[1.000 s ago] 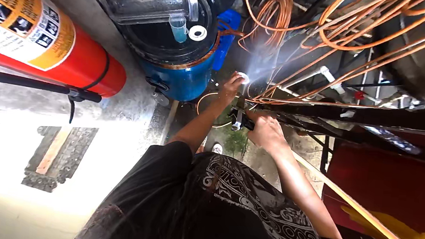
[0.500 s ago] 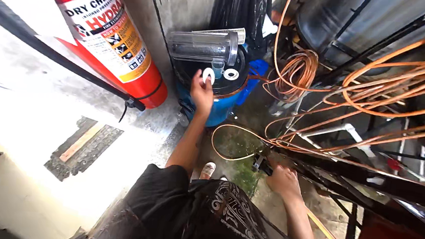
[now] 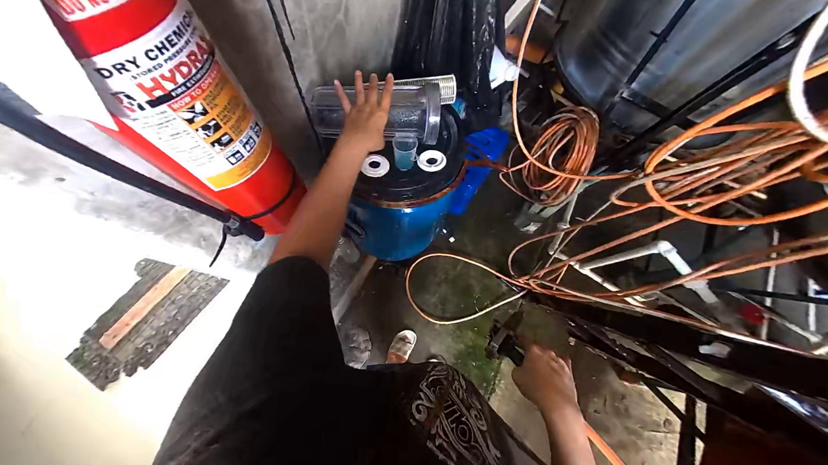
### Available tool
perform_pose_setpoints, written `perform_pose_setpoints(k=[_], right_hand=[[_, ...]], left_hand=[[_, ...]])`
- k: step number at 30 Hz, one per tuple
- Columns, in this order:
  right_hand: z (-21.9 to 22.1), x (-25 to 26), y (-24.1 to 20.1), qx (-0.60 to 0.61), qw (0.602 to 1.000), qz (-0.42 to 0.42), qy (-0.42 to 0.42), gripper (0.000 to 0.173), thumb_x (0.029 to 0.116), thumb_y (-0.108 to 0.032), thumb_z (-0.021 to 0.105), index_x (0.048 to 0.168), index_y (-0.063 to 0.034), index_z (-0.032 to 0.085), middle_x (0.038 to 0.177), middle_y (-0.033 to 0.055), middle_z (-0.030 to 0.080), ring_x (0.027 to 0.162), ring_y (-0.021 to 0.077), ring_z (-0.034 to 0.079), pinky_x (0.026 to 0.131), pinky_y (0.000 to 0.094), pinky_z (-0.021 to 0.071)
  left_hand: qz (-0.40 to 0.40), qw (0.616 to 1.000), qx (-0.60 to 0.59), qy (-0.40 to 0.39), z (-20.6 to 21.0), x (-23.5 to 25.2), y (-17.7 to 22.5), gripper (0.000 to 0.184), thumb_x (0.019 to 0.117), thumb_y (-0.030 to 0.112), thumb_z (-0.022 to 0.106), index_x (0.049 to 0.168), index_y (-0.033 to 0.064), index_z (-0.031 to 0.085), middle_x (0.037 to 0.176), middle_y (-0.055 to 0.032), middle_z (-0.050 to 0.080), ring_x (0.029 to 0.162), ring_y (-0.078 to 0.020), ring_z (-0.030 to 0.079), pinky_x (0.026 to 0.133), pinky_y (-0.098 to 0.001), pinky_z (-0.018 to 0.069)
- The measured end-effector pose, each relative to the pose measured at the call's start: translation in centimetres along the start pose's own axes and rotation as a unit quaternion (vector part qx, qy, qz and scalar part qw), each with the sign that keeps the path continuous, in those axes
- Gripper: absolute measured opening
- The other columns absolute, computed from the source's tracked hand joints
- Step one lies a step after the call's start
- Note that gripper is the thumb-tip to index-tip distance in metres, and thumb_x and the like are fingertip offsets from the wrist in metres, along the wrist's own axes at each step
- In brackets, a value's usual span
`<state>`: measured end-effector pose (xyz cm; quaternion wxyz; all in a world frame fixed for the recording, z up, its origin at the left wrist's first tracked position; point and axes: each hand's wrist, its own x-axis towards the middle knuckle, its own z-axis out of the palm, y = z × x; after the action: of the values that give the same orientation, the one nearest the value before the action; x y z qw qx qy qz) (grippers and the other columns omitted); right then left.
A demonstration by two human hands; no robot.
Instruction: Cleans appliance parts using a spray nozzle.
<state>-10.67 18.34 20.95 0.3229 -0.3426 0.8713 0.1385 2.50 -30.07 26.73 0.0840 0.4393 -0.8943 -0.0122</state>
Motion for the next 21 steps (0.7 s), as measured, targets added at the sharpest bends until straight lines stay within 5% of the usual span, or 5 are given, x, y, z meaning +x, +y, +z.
perform_pose_setpoints(k=[5, 11, 16, 21], right_hand=[[1.4, 0.5, 0.7, 0.002, 1.0, 0.009, -0.019, 0.065, 0.086, -0.022, 0.07, 0.149, -0.0229, 0.055, 0.137, 0.0135, 0.065, 0.13, 0.0341, 0.058, 0.115, 0.0588, 0.0362], [2.1, 0.6, 1.2, 0.002, 1.0, 0.009, -0.025, 0.066, 0.0855, -0.022, 0.071, 0.149, -0.0209, 0.055, 0.139, 0.0154, 0.063, 0.131, 0.0354, 0.057, 0.115, 0.0595, 0.0359], [2.5, 0.7, 1.3, -0.005, 0.999, 0.008, -0.035, 0.067, 0.0852, -0.023, 0.072, 0.15, -0.0204, 0.054, 0.139, 0.017, 0.063, 0.131, 0.0369, 0.056, 0.114, 0.0598, 0.0358], [2.8, 0.8, 1.3, -0.021, 0.999, 0.013, -0.04, 0.068, 0.0851, -0.024, 0.073, 0.15, -0.0191, 0.054, 0.139, 0.0169, 0.063, 0.131, 0.0371, 0.056, 0.114, 0.0598, 0.0358]], left_hand=[[0.055, 0.998, 0.034, -0.015, 0.4, 2.2, -2.1, 0.135, 0.0612, 0.022, 0.098, 0.167, 0.0228, 0.014, 0.16, -0.0253, 0.035, 0.148, -0.0522, 0.03, 0.114, -0.0833, 0.0037], [0.043, 0.999, 0.017, 0.017, -0.5, 2.8, -3.0, 0.125, 0.0626, 0.019, 0.096, 0.164, 0.012, 0.023, 0.157, -0.0286, 0.036, 0.147, -0.0516, 0.032, 0.116, -0.0785, 0.0145], [0.039, 0.972, -0.074, 0.219, -3.3, 0.2, -3.1, 0.118, 0.0674, 0.03, 0.091, 0.161, 0.0038, 0.025, 0.156, -0.0307, 0.038, 0.147, -0.0493, 0.034, 0.124, -0.0651, 0.0173], [0.139, 0.827, -0.272, 0.472, -4.3, -4.9, 1.4, 0.124, 0.063, 0.044, 0.094, 0.148, -0.0187, 0.028, 0.148, -0.0416, 0.041, 0.14, -0.0489, 0.044, 0.119, -0.0503, 0.0357]])
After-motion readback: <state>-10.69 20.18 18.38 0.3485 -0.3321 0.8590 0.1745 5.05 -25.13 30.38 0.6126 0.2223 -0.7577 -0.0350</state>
